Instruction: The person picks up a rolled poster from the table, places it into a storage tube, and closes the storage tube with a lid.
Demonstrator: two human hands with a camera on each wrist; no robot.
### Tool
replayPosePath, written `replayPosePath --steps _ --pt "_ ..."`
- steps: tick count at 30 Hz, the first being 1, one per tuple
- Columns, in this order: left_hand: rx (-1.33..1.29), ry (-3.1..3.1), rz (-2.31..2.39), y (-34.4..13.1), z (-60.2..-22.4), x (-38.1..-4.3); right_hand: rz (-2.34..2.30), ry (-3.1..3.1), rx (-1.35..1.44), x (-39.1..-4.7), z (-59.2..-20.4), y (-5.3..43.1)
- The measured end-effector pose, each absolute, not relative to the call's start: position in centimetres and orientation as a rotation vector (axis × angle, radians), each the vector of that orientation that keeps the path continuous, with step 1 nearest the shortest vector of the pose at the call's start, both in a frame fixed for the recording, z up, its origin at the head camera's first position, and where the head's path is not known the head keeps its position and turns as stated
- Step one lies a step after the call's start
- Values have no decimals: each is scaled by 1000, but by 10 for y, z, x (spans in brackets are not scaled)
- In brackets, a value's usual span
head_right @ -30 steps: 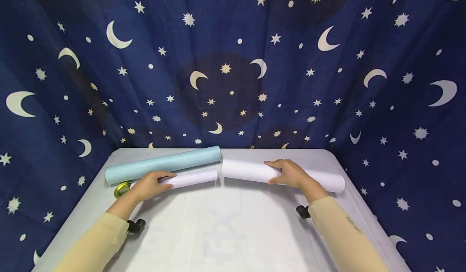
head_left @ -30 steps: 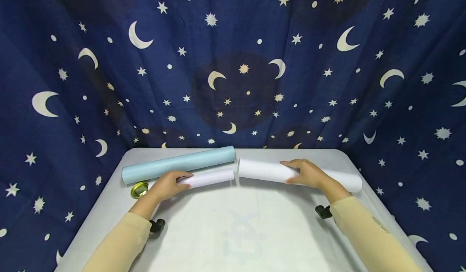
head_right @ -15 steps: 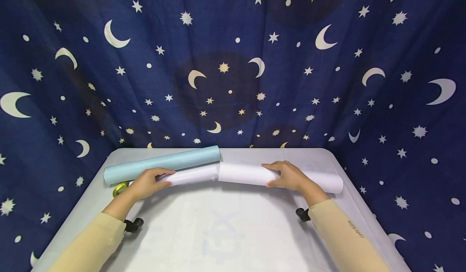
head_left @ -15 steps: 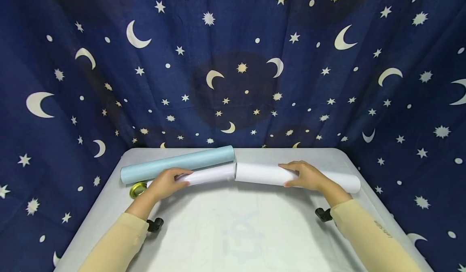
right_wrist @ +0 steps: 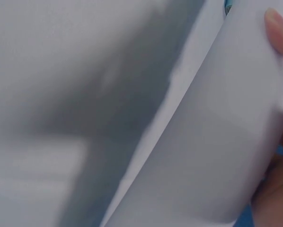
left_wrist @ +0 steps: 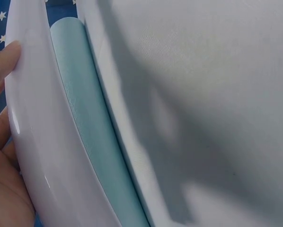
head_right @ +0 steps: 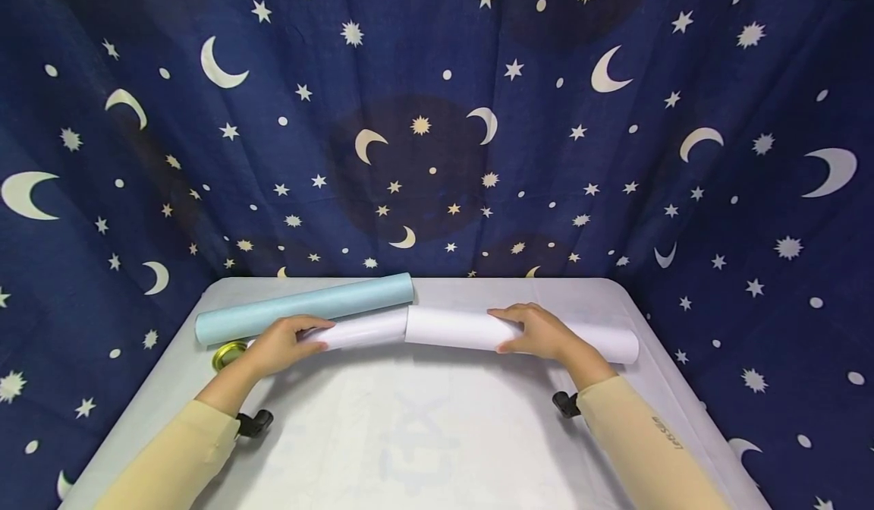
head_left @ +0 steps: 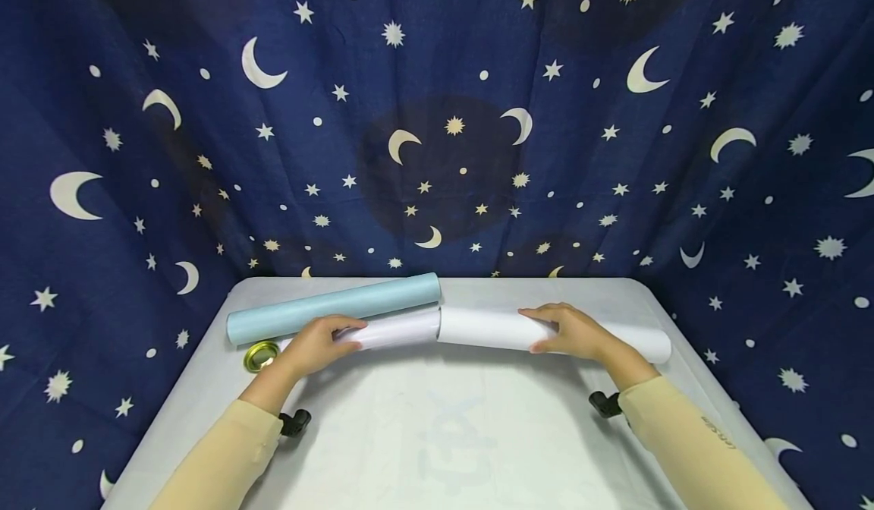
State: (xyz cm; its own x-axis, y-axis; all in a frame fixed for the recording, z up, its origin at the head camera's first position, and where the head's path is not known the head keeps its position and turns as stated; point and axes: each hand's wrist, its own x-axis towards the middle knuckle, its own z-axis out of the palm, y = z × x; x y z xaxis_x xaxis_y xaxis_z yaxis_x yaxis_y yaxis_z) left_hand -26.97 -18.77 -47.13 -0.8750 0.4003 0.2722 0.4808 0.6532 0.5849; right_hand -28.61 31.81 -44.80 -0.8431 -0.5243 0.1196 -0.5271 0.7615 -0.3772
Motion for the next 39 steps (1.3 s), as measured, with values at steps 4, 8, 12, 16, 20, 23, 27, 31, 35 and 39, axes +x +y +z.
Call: replayPosePath --steps 4,8,12,16,20,23,27,31,35,39 --pt "-747 -2735 -1020 -186 -474 -270 639 -2941 889 -286 -448 317" --pt "-757 -2741 -1026 -183 -475 -270 645 -2934 900 -286 -448 315" --pt "-768 -2759 -1038 -180 -474 -268 634 -2939 913 -285 -448 313" --pt "-767 -2774 -1050 -177 -473 -267 637 -2946 923 -284 -447 311" --pt "-752 -2787 -1054 -175 -473 -267 645 -2952 917 -282 -447 309" --pt "-751 -2793 -1058 -173 -472 -267 653 -2957 913 -281 -447 307" --pt "-758 -2798 -1051 -170 -473 -267 660 -2957 927 -280 -446 304" --pt "-751 -2804 -1038 -166 -472 -267 667 -2949 942 -280 -446 301" --pt "-754 -2794 -1047 -163 -472 -267 671 -2958 944 -279 -446 298" --pt "-772 -2780 -1046 -160 -472 -268 683 -2974 943 -278 -447 295"
